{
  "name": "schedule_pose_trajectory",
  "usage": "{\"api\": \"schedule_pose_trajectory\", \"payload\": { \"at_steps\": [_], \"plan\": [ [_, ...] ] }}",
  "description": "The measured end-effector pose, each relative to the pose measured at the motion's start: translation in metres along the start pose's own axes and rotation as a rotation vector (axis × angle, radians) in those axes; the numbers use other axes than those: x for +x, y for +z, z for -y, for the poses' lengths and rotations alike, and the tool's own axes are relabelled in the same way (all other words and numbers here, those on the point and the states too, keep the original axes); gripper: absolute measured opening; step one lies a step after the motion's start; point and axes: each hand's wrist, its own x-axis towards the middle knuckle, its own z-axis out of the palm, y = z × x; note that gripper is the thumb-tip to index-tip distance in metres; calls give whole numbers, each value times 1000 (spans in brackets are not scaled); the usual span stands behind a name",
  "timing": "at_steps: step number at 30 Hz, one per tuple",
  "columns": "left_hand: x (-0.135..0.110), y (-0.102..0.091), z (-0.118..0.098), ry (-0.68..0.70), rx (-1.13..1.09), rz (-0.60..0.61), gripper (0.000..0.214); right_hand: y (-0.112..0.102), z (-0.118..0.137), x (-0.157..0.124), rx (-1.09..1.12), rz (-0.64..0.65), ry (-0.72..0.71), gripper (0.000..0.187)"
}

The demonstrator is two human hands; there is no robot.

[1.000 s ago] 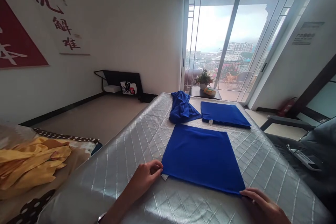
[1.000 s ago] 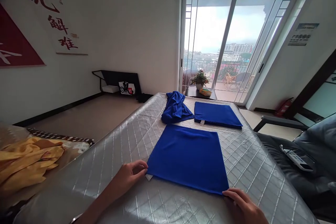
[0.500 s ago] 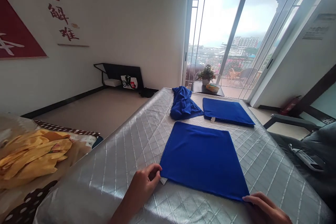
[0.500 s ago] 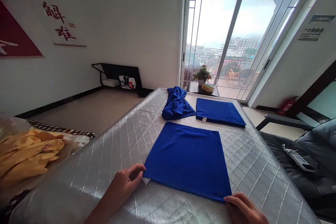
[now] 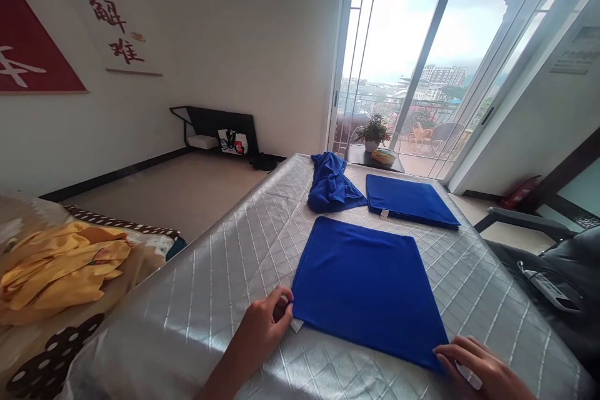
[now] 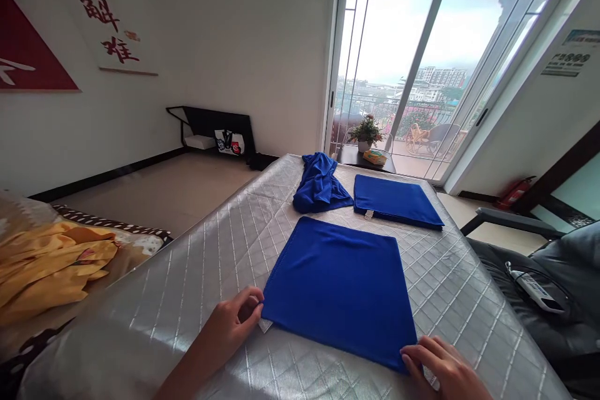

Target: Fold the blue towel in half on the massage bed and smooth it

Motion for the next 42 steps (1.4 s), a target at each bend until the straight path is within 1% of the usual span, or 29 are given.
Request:
{"api": "schedule_pose_trajectory", "payload": {
  "at_steps": [3, 6, 9, 12, 14, 18, 22, 25, 27, 29, 31, 32, 34, 36, 37, 39, 40, 42],
  "plan": [
    [-1, -1, -1, 20, 54, -12, 19, 10, 1, 22, -99, -105, 56, 36],
    [-1, 0, 0, 26, 88, -24, 19, 36, -3, 38, -188, -136, 111, 54],
    [-1, 2, 5, 33, 152, -27, 19, 65, -11, 40, -252, -137, 168, 72],
    [-2, 6, 8, 51, 278, -49, 21, 82, -16, 32, -267, -103, 223, 73],
    [-4, 9, 9, 72, 360, -63, 23, 84, -14, 28, -275, -78, 261, 73],
    [-7, 13, 10, 93, 473, -67, 24, 82, -8, 28, -285, -47, 317, 77],
    [-7, 9, 8, 98, 583, -53, 22, 82, -7, 31, -283, -44, 324, 78],
    [-3, 4, -5, 136, 699, -33, 24, 83, -5, 32, -287, -46, 330, 78],
    [3, 5, -23, 192, 770, -14, 23, 82, -3, 33, -293, -41, 341, 77],
    [11, 15, -46, 302, 789, 38, 20, 82, -1, 34, -301, -30, 352, 77],
    [22, 34, -70, 474, 723, 128, 17, 82, -2, 34, -313, -22, 354, 77],
    [28, 47, -80, 573, 666, 173, 20, 83, -3, 34, -321, -19, 350, 77],
    [42, 77, -93, 756, 555, 237, 37, 84, -6, 33, -340, -11, 334, 78],
    [55, 105, -98, 863, 499, 260, 55, 86, -10, 33, -358, -2, 316, 79],
    [61, 116, -97, 877, 493, 264, 62, 87, -12, 33, -364, 2, 310, 79],
    [70, 130, -91, 833, 501, 272, 71, 89, -16, 32, -370, 6, 302, 80],
    [73, 133, -86, 786, 506, 279, 73, 89, -17, 32, -370, 8, 298, 80],
    [76, 129, -75, 691, 507, 292, 76, 89, -19, 32, -368, 13, 295, 80]
  ]
}}
